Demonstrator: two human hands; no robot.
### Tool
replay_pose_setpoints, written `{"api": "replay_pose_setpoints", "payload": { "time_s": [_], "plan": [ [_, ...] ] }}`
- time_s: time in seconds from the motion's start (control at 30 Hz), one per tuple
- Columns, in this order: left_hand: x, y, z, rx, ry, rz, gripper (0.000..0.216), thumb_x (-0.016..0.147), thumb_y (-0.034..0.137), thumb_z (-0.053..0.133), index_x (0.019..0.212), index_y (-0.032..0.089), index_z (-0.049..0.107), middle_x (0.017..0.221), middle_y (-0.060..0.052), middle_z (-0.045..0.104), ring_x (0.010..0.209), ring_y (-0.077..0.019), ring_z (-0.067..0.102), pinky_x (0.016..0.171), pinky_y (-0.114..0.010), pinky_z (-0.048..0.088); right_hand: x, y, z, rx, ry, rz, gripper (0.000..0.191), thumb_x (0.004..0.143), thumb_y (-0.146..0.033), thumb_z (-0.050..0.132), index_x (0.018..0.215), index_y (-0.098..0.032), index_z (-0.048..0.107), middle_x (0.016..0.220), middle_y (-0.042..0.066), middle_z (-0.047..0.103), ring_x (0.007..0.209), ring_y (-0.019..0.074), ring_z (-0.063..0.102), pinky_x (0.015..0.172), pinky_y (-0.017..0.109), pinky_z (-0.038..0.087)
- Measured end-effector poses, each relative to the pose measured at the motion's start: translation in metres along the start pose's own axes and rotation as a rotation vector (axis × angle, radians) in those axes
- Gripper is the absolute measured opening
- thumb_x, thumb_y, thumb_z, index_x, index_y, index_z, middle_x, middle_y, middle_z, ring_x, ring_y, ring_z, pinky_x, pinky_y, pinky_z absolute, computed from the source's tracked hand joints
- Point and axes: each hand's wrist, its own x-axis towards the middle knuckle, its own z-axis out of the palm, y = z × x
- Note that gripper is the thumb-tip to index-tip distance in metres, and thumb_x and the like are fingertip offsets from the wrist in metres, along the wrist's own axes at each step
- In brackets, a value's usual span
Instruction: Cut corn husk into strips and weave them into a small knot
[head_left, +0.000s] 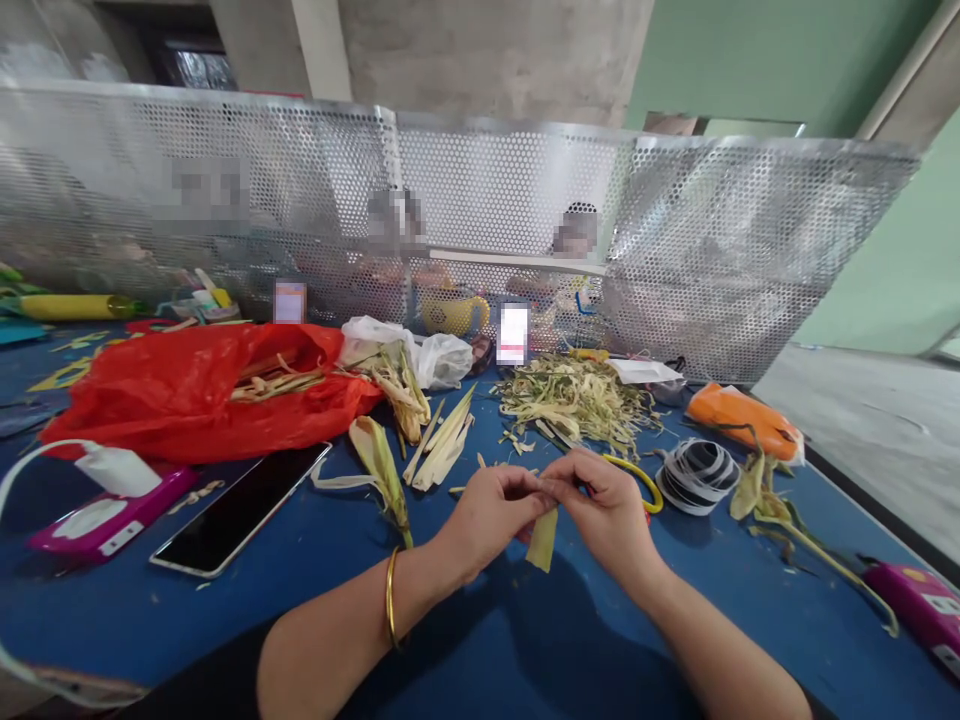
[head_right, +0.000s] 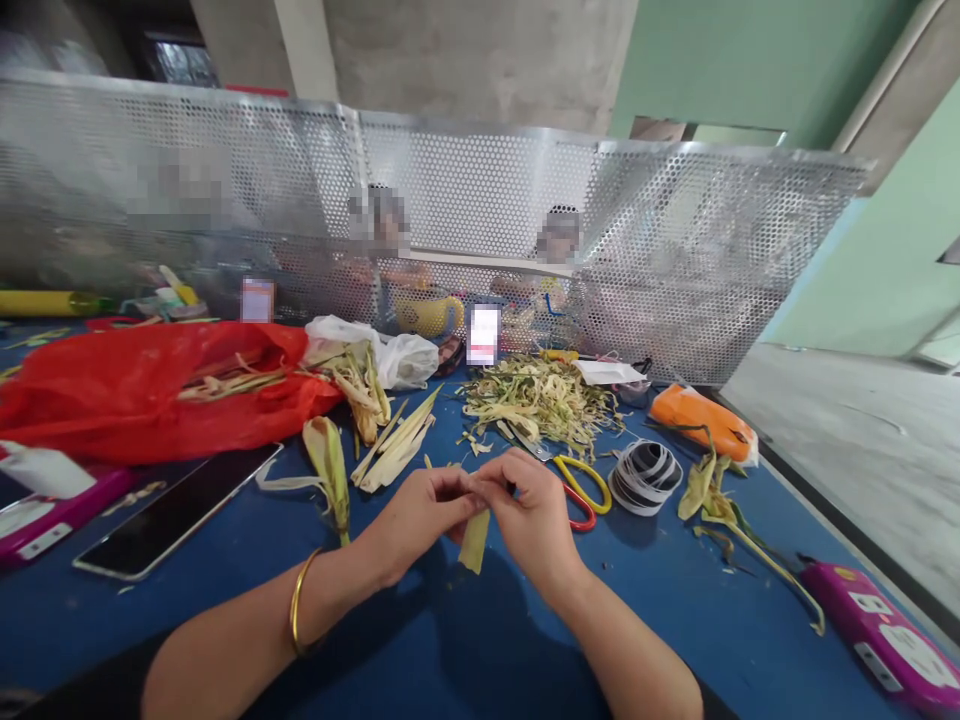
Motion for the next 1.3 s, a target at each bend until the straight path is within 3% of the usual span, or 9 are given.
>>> {"api": "replay_pose_setpoints", "payload": {
  "time_s": [0.17, 0.37, 0.6, 0.77, 0.97, 1.2, 1.3],
  "plan": [
    [-0.0017, -0.0006, 0.0031, 0.032, 0.008, 0.050, 0.022, 0.066, 0.037, 0.072, 0.067, 0.015, 0.066, 0.062, 0.001, 0.056, 0.060, -0.0119, 0.049, 0.059, -0.024, 0.042, 0.0014, -0.0005, -0.0002, 0.067, -0.002, -0.023, 0.012, 0.079, -0.025, 0.064, 0.072, -0.020, 0.072, 0.069, 0.002, 0.063, 0.067, 0.0155, 0.058, 0.061, 0.026, 0.046],
    [-0.0021, -0.0035, -0.0011, 0.336, 0.168, 0.145, 0.017, 0.069, 0.030, 0.067, 0.059, 0.017, 0.062, 0.057, 0.002, 0.057, 0.056, -0.0120, 0.048, 0.055, -0.023, 0.036, 0.0015, 0.0023, 0.0028, 0.193, -0.009, 0.299, 0.016, 0.071, -0.032, 0.069, 0.069, -0.017, 0.063, 0.056, -0.002, 0.058, 0.053, 0.0118, 0.049, 0.050, 0.023, 0.039],
    [-0.0025, -0.0023, 0.0009, 0.154, 0.123, 0.067, 0.017, 0.065, 0.030, 0.072, 0.063, 0.016, 0.063, 0.061, 0.000, 0.059, 0.060, -0.0135, 0.054, 0.059, -0.025, 0.044, 0.0003, -0.0036, -0.0003, 0.106, 0.045, 0.109, 0.010, 0.073, -0.025, 0.064, 0.067, -0.018, 0.068, 0.064, 0.000, 0.061, 0.060, 0.0128, 0.052, 0.057, 0.024, 0.041],
    [-0.0046, 0.0046, 0.0033, -0.003, 0.030, -0.005, 0.020, 0.064, 0.033, 0.072, 0.068, 0.017, 0.060, 0.062, 0.001, 0.058, 0.059, -0.0137, 0.056, 0.057, -0.026, 0.048, 0.0021, -0.0007, 0.0005, 0.125, 0.062, 0.176, 0.012, 0.072, -0.028, 0.065, 0.068, -0.018, 0.069, 0.063, 0.000, 0.061, 0.059, 0.0131, 0.051, 0.056, 0.025, 0.041],
    [-0.0019, -0.0011, 0.0007, 0.121, 0.107, 0.070, 0.023, 0.066, 0.033, 0.070, 0.063, 0.018, 0.053, 0.056, 0.003, 0.054, 0.052, -0.0109, 0.050, 0.051, -0.022, 0.042, 0.0037, 0.0042, 0.0028, 0.267, -0.021, 0.318, 0.016, 0.070, -0.032, 0.066, 0.068, -0.017, 0.066, 0.059, -0.001, 0.059, 0.056, 0.0118, 0.049, 0.053, 0.023, 0.041],
    [-0.0018, -0.0052, 0.0028, 0.142, -0.065, 0.025, 0.019, 0.067, 0.029, 0.067, 0.060, 0.019, 0.053, 0.053, 0.004, 0.052, 0.050, -0.0105, 0.051, 0.050, -0.022, 0.041, 0.0020, 0.0048, -0.0025, 0.040, 0.056, 0.165, 0.016, 0.079, -0.031, 0.062, 0.071, -0.018, 0.065, 0.065, 0.001, 0.063, 0.062, 0.0137, 0.053, 0.058, 0.025, 0.042],
    [-0.0014, -0.0046, 0.0023, 0.185, -0.036, 0.008, 0.025, 0.072, 0.035, 0.064, 0.058, 0.020, 0.049, 0.048, 0.005, 0.047, 0.041, -0.0094, 0.046, 0.044, -0.022, 0.036, -0.0027, 0.0002, -0.0026, -0.018, 0.120, 0.055, 0.012, 0.081, -0.026, 0.061, 0.072, -0.019, 0.066, 0.069, 0.001, 0.066, 0.064, 0.0144, 0.057, 0.060, 0.025, 0.045]
  ]
}}
